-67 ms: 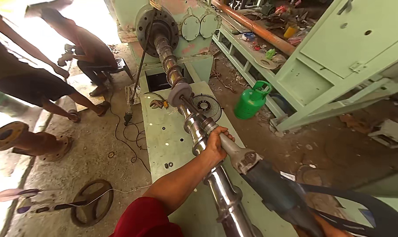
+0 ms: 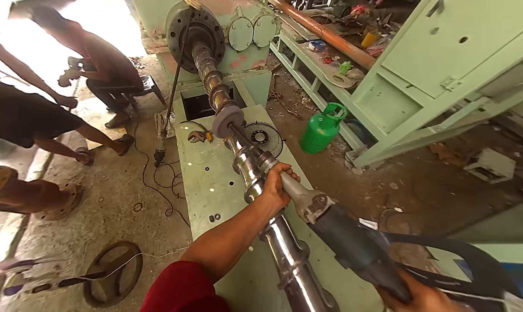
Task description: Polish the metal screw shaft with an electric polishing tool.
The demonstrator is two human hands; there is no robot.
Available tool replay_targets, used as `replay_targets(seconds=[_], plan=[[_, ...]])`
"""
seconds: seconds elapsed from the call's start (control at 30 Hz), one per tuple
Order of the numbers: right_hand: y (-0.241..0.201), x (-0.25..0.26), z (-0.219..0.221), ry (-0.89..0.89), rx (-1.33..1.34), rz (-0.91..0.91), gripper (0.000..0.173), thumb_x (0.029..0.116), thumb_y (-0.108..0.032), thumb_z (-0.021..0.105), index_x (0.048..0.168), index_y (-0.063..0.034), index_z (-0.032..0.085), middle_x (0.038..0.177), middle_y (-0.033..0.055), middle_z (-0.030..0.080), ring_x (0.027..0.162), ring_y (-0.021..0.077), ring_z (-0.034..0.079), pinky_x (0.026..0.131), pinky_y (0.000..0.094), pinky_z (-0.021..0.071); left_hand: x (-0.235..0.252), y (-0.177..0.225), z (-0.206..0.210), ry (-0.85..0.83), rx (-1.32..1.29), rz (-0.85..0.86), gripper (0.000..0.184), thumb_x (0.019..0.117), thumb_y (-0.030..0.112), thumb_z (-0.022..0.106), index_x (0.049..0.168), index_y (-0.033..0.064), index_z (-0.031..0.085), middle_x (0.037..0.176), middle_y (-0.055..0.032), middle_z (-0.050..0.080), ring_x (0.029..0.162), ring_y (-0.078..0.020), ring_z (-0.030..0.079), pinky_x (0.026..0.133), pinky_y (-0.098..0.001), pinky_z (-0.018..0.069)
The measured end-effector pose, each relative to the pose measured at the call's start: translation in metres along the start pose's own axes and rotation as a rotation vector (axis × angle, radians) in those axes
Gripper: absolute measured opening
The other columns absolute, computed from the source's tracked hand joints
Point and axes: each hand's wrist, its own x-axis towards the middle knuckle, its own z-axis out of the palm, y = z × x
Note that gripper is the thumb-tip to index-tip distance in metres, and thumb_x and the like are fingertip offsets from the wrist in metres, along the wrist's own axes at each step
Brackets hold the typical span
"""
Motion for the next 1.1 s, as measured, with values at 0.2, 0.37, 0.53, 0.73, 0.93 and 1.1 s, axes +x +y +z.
replay_targets(seconds=[0.2,0.37,0.53,0.73,0.93,1.1], plan=[[0.009,0.013,0.015,0.037,0.085,-0.029,0.045,0.0859,-0.039,0.076,0.11,-0.0014,0.073,0.089,0.024,0.073,0.085,0.0458,0.071,0.075,0.0697,0.0516,0.015,-0.004,0.005,-0.004,0.09,0.015,0.011,0.095,0.009,0.054,0.085,0.0116,0.051,0.066,-0.0026,0.051,0.058,-0.0159,0.055,0.062,-0.0325,0.0548],[0.017,0.027,0.025,0.022,0.127,-0.013,0.045,0.0846,-0.041,0.076,0.11,-0.0041,0.074,0.087,0.0208,0.074,0.084,0.042,0.072,0.074,0.0682,0.0528,0.032,-0.011,0.006,0.014,0.129,0.001,0.01,0.0928,0.009,0.057,0.086,0.0127,0.051,0.067,-0.0016,0.05,0.057,-0.0149,0.054,0.06,-0.0319,0.0543],[0.027,0.039,0.037,0.019,0.193,-0.021,0.04,0.0829,-0.04,0.078,0.103,-0.0057,0.074,0.082,0.0168,0.073,0.079,0.0372,0.072,0.071,0.0649,0.0534,0.046,-0.016,0.008,0.034,0.188,-0.006,0.011,0.092,0.009,0.058,0.086,0.0134,0.051,0.067,-0.0013,0.049,0.056,-0.015,0.053,0.059,-0.0324,0.0534],[0.04,0.052,0.051,0.027,0.224,-0.022,0.039,0.0799,-0.041,0.079,0.098,-0.0073,0.074,0.078,0.0145,0.071,0.076,0.0345,0.07,0.069,0.063,0.0531,0.056,-0.019,0.012,0.093,0.256,-0.03,0.009,0.0924,0.011,0.06,0.088,0.0137,0.052,0.067,-0.0011,0.049,0.055,-0.0154,0.052,0.058,-0.0331,0.0531],[0.049,0.064,0.061,0.019,0.293,-0.003,0.036,0.0759,-0.042,0.081,0.093,-0.0111,0.073,0.074,0.0101,0.069,0.072,0.0297,0.069,0.066,0.0605,0.0529,0.07,-0.025,0.014,0.153,0.318,-0.064,0.01,0.0905,0.012,0.061,0.09,0.0143,0.052,0.068,-0.0008,0.049,0.054,-0.0151,0.052,0.056,-0.0322,0.0525],[0.05,0.071,0.067,-0.025,0.345,0.014,0.034,0.0755,-0.04,0.083,0.092,-0.0121,0.073,0.075,0.0084,0.069,0.073,0.0272,0.068,0.068,0.0592,0.0533,0.078,-0.027,0.014,0.205,0.368,-0.079,0.01,0.0913,0.012,0.061,0.089,0.014,0.052,0.067,-0.0009,0.049,0.053,-0.0152,0.052,0.054,-0.032,0.052]])
